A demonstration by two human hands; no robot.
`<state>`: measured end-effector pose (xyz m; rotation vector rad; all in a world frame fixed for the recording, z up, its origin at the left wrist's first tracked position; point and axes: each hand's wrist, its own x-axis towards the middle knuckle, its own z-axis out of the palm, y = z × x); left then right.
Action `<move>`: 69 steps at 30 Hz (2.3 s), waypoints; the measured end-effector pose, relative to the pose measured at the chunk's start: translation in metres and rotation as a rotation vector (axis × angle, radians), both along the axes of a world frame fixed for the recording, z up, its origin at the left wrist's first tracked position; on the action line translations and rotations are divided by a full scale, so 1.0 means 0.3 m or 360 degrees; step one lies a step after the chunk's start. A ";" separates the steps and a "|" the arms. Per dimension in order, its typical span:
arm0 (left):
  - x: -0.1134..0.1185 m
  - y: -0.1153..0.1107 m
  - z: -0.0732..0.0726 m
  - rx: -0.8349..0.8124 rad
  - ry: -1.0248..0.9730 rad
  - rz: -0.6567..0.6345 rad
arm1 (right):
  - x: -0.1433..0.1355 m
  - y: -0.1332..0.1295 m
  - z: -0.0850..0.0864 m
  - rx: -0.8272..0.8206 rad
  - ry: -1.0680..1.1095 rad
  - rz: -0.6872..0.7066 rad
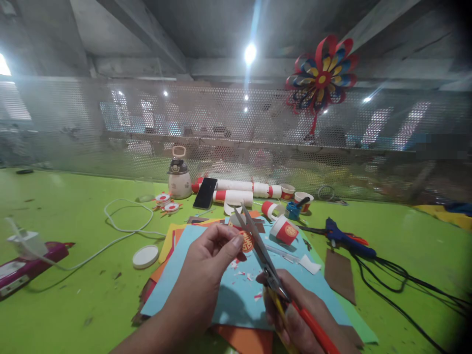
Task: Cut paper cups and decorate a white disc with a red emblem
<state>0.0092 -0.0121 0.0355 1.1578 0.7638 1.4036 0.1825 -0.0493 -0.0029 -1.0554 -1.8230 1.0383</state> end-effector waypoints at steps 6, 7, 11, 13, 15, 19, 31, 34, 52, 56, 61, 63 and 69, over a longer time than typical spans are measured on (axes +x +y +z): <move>-0.001 0.004 -0.001 -0.0002 -0.0004 -0.0005 | -0.001 -0.007 0.013 -0.0013 0.0029 0.0007; -0.001 0.005 -0.001 -0.0005 -0.0013 -0.0011 | -0.001 -0.010 0.019 -0.0033 0.0031 -0.0001; -0.005 0.011 -0.003 -0.0046 -0.0056 -0.0060 | 0.001 -0.025 0.046 -0.0117 0.0061 -0.0040; -0.007 0.013 -0.005 -0.0070 -0.0069 -0.0087 | 0.000 -0.029 0.052 -0.0138 0.0090 -0.0054; -0.008 0.014 -0.007 -0.0090 -0.0085 -0.0098 | -0.003 -0.029 0.048 -0.0187 0.0163 -0.0060; -0.007 0.015 -0.008 -0.0103 -0.0115 -0.0085 | -0.011 -0.022 0.027 -0.0376 0.0415 -0.0068; -0.007 0.012 0.001 -0.0157 -0.0188 -0.0074 | 0.017 0.007 0.047 0.0022 -0.0060 -0.0087; -0.010 0.018 -0.001 -0.0055 -0.0083 0.0064 | 0.038 0.041 0.059 0.0127 -0.0476 -0.0099; -0.318 0.188 -0.024 -0.0065 -0.0018 0.0439 | 0.218 0.227 0.038 0.0304 -0.1733 0.0059; -0.390 0.178 -0.122 -0.0329 0.0309 0.0325 | 0.228 0.207 0.069 0.0318 -0.1767 -0.0086; -0.398 0.157 -0.136 -0.0418 0.0548 0.0090 | 0.167 0.141 0.098 0.0355 -0.1556 -0.0123; -0.373 0.149 -0.108 -0.0351 0.0571 -0.0023 | 0.123 0.119 0.105 0.0353 -0.1428 -0.0092; -0.209 0.127 -0.066 -0.0064 0.0612 -0.0419 | 0.003 0.131 0.098 0.0295 -0.0967 0.0003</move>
